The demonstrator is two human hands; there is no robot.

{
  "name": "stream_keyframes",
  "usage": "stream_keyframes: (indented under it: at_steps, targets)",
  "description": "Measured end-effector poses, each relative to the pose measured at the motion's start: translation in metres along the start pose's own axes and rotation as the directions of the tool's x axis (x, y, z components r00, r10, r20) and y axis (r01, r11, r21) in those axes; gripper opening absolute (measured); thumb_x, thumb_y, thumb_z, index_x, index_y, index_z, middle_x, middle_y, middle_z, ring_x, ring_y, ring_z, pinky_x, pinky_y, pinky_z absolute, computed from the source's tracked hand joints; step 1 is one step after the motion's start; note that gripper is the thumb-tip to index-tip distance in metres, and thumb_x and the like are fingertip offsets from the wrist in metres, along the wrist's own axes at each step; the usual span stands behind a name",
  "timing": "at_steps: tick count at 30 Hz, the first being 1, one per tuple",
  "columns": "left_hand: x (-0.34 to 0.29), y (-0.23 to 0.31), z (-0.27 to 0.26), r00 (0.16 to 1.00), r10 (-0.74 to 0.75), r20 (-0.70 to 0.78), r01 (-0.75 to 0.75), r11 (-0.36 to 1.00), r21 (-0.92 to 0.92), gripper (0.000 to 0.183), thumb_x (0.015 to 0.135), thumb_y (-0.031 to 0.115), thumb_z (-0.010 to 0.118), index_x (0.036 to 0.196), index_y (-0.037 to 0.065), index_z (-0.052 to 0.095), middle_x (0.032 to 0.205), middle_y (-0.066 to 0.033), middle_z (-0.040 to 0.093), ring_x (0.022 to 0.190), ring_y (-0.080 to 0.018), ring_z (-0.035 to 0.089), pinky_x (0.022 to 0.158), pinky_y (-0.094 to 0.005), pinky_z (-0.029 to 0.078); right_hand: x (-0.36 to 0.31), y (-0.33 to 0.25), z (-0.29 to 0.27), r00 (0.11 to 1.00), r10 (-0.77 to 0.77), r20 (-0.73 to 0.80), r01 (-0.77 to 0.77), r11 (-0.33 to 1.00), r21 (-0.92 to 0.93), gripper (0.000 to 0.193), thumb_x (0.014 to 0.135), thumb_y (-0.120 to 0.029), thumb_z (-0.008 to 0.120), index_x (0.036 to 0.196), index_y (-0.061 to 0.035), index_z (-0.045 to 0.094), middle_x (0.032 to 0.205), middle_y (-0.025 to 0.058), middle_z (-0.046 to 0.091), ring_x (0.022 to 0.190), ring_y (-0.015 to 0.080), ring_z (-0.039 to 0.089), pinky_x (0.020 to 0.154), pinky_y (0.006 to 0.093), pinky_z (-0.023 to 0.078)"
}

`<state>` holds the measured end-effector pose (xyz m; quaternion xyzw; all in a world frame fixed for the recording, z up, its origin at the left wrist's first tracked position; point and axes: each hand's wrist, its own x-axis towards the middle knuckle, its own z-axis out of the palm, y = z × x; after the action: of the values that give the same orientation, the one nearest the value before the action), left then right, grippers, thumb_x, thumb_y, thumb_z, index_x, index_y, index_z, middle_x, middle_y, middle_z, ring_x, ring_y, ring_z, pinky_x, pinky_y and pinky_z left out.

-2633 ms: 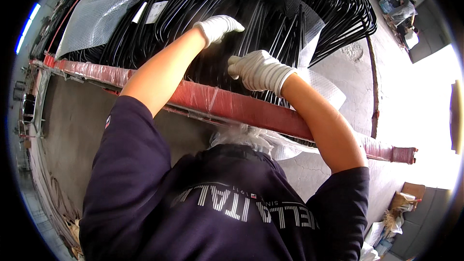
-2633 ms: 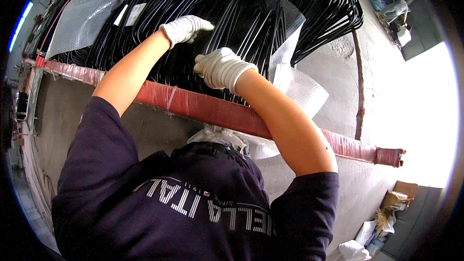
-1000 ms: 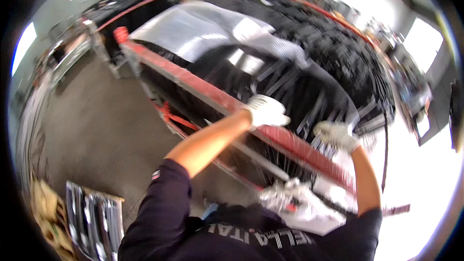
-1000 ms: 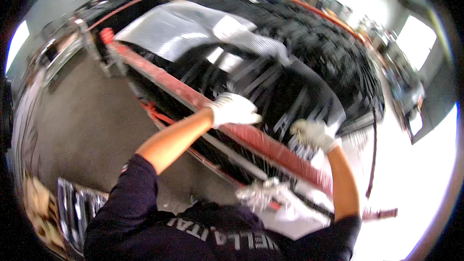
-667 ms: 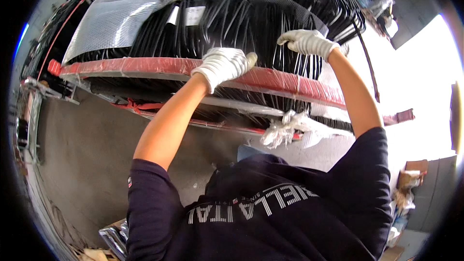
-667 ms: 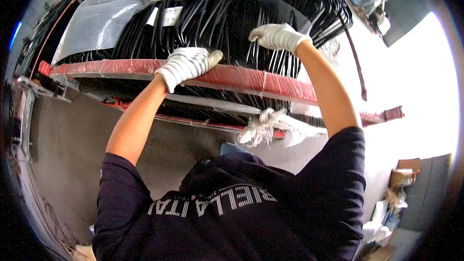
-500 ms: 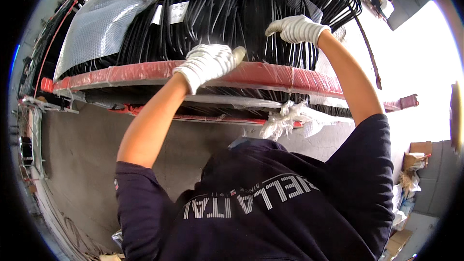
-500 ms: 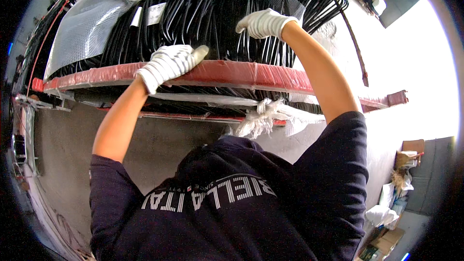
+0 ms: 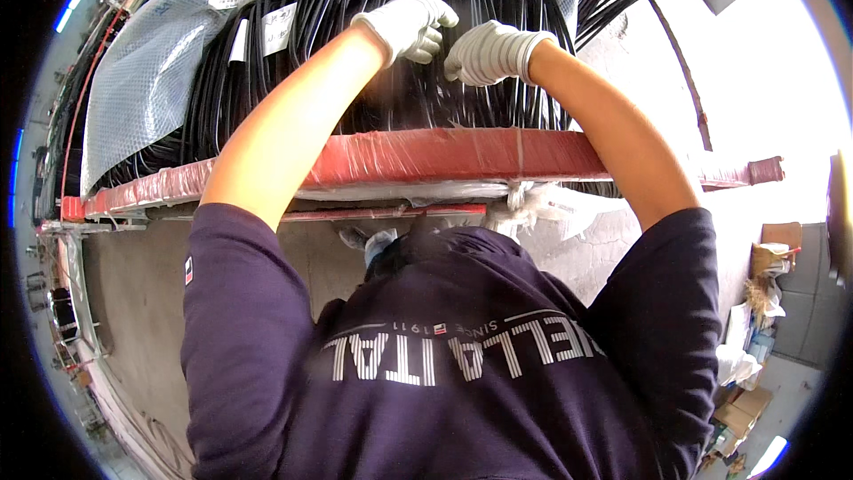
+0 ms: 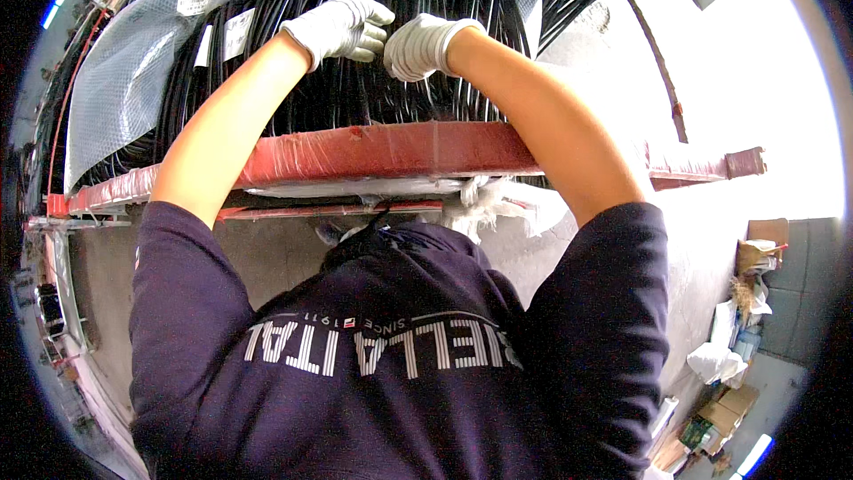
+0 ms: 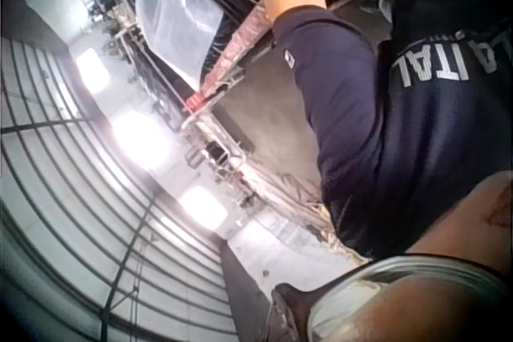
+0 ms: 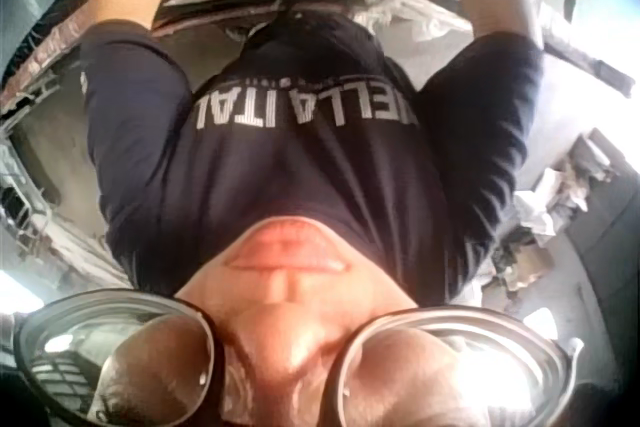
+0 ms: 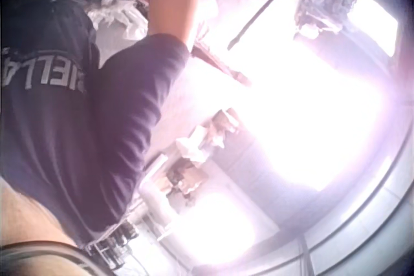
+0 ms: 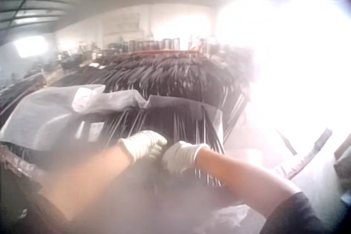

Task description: The person organizes black U-shaped metal rods within a large industrial rack, using their gloved hands to separate individual pieces and adjust the plastic wrap between layers.

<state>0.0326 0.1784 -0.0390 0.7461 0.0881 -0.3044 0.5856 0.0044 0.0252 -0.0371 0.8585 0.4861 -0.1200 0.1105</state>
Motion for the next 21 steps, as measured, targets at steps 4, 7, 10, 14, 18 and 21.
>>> stream_keyframes:
  at_steps: [4,7,10,14,18,21]
  targets:
    - [0.024,-0.013,-0.005,0.975,-0.044,0.217,0.091,0.972,-0.215,0.045,0.085,0.033,0.049,0.116,0.000,0.047,0.111,-0.0172,0.055,0.096,-0.0290,0.054,0.087,-0.0419,0.041,0.005,0.000,-0.003,0.974,0.173,0.148,-0.188,0.977,0.099,0.024,0.084,-0.023,0.049,0.099,-0.0107,0.063,0.080,0.0035,0.064,0.072,0.0215,0.058,0.069,0.0303,0.047]
    - [0.013,-0.021,-0.003,0.970,-0.058,0.238,0.109,0.973,-0.205,0.056,0.085,0.040,0.047,0.121,-0.003,0.043,0.116,-0.0187,0.054,0.102,-0.0293,0.052,0.092,-0.0427,0.037,0.007,-0.008,-0.018,0.934,0.256,0.249,-0.302,0.939,0.167,0.023,0.086,-0.022,0.048,0.098,-0.0112,0.063,0.079,0.0043,0.063,0.068,0.0209,0.055,0.067,0.0305,0.047]
    - [0.000,-0.019,0.002,0.961,-0.045,0.273,0.105,0.972,-0.209,0.066,0.085,0.043,0.046,0.131,-0.003,0.032,0.131,-0.0205,0.041,0.118,-0.0315,0.042,0.099,-0.0450,0.029,0.005,-0.007,-0.009,0.976,0.185,0.112,-0.191,0.980,0.046,0.020,0.082,-0.019,0.050,0.094,-0.0107,0.064,0.083,0.0048,0.065,0.074,0.0238,0.061,0.066,0.0337,0.050]
    - [-0.020,-0.017,0.000,0.954,-0.016,0.299,0.085,0.972,-0.219,0.073,0.085,0.045,0.046,0.135,-0.003,0.023,0.139,-0.0208,0.028,0.125,-0.0338,0.034,0.102,-0.0454,0.027,0.002,-0.016,-0.013,0.987,0.134,0.091,-0.127,0.988,-0.083,0.025,0.084,-0.021,0.048,0.104,-0.0172,0.061,0.102,0.0037,0.062,0.099,0.0228,0.057,0.080,0.0380,0.048]
    - [-0.012,-0.025,-0.001,0.978,-0.061,0.200,0.118,0.949,-0.291,0.076,0.083,0.044,0.050,0.134,-0.006,0.023,0.134,-0.0218,0.033,0.114,-0.0335,0.042,0.098,-0.0449,0.034,0.005,-0.034,-0.013,0.963,0.221,0.155,-0.198,0.969,-0.150,0.025,0.082,-0.021,0.050,0.102,-0.0284,0.063,0.119,0.0028,0.049,0.117,0.0201,0.041,0.101,0.0550,0.026]
    - [-0.012,-0.027,0.002,0.978,-0.039,0.205,0.107,0.938,-0.330,0.066,0.083,0.041,0.053,0.126,-0.005,0.034,0.121,-0.0186,0.044,0.103,-0.0294,0.048,0.092,-0.0437,0.039,0.008,-0.037,-0.009,0.968,0.205,0.142,-0.169,0.957,-0.235,0.026,0.081,-0.022,0.052,0.102,-0.0292,0.063,0.117,0.0061,0.049,0.118,0.0230,0.040,0.101,0.0579,0.024]
